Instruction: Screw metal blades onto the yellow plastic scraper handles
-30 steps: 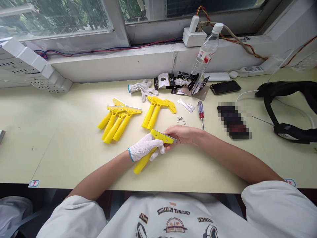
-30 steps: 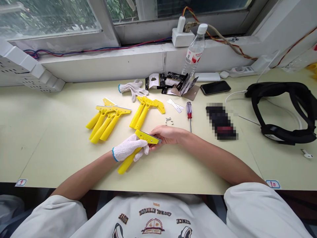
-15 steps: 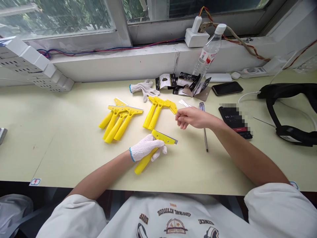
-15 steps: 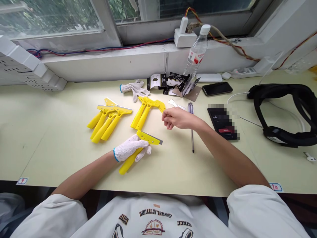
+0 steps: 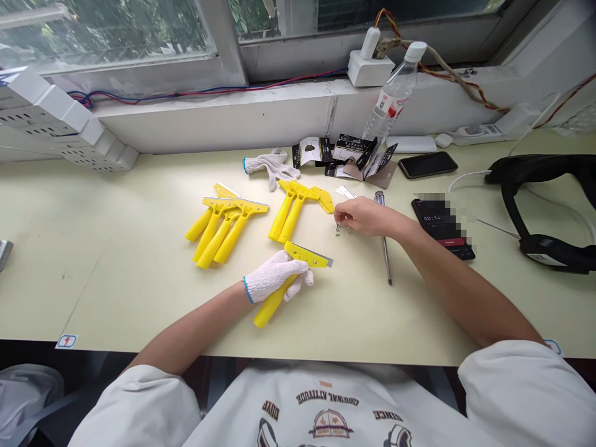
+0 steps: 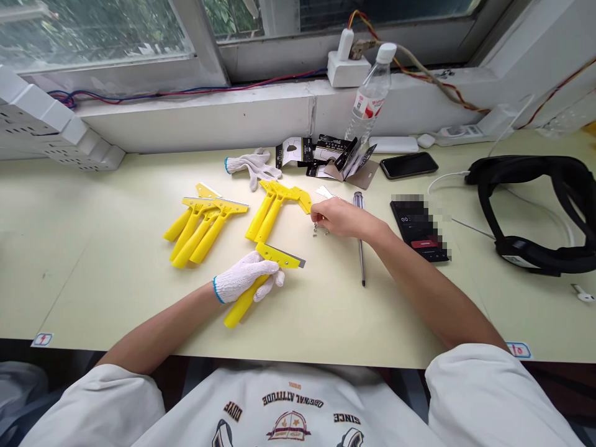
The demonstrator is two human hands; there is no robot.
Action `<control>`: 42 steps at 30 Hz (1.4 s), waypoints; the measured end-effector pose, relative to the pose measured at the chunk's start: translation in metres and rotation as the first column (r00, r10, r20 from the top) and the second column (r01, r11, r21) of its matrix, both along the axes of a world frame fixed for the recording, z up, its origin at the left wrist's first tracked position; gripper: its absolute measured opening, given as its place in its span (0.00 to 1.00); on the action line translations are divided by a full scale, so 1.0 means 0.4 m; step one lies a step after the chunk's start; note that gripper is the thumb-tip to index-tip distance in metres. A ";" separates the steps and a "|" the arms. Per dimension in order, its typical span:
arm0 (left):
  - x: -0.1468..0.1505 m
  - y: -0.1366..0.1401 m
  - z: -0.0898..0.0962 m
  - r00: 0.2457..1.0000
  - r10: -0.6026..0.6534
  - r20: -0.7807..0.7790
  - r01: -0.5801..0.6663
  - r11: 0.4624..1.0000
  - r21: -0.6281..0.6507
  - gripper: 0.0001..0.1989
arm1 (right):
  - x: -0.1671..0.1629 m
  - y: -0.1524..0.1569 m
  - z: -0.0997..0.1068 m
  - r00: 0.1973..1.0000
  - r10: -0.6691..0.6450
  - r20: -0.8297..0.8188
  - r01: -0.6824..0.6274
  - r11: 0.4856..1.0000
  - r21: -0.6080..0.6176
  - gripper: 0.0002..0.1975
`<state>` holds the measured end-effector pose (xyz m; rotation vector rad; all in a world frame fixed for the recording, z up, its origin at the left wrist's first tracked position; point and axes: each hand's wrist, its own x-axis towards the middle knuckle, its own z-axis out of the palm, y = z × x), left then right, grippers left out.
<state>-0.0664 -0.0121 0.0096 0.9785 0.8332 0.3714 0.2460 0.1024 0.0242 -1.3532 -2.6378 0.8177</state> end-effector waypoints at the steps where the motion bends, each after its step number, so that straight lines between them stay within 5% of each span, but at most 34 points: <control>1: 0.000 0.000 0.000 1.000 -0.001 -0.003 0.001 1.000 0.001 0.18 | 0.000 -0.001 0.000 1.000 -0.004 0.001 0.004 1.000 -0.001 0.07; 9: 0.002 -0.002 0.008 1.000 -0.004 -0.001 0.004 1.000 0.016 0.16 | -0.035 -0.030 0.034 0.993 0.027 -0.119 -0.020 0.998 0.062 0.07; 13: 0.005 -0.002 0.011 1.000 -0.003 0.003 0.003 1.000 0.023 0.16 | -0.105 -0.114 0.079 0.951 0.200 -0.235 -0.187 0.979 0.077 0.05; 17: 0.007 0.001 0.010 1.000 -0.019 -0.019 0.020 0.999 0.046 0.17 | -0.164 -0.196 0.097 0.935 0.349 -0.063 -0.330 0.921 0.205 0.08; 24: 0.011 0.000 0.009 0.999 -0.006 -0.050 0.010 0.996 0.086 0.18 | -0.190 -0.228 0.085 0.910 0.369 0.189 -0.414 0.839 0.353 0.11; 31: 0.015 0.001 0.017 0.995 0.003 -0.096 0.005 0.997 0.081 0.18 | -0.198 -0.241 0.096 0.892 0.379 0.247 -0.444 0.842 0.308 0.11; 42: 0.015 -0.003 0.013 0.998 0.058 -0.033 -0.057 0.998 0.024 0.13 | -0.174 -0.218 0.076 0.924 0.375 0.071 -0.378 0.874 0.306 0.09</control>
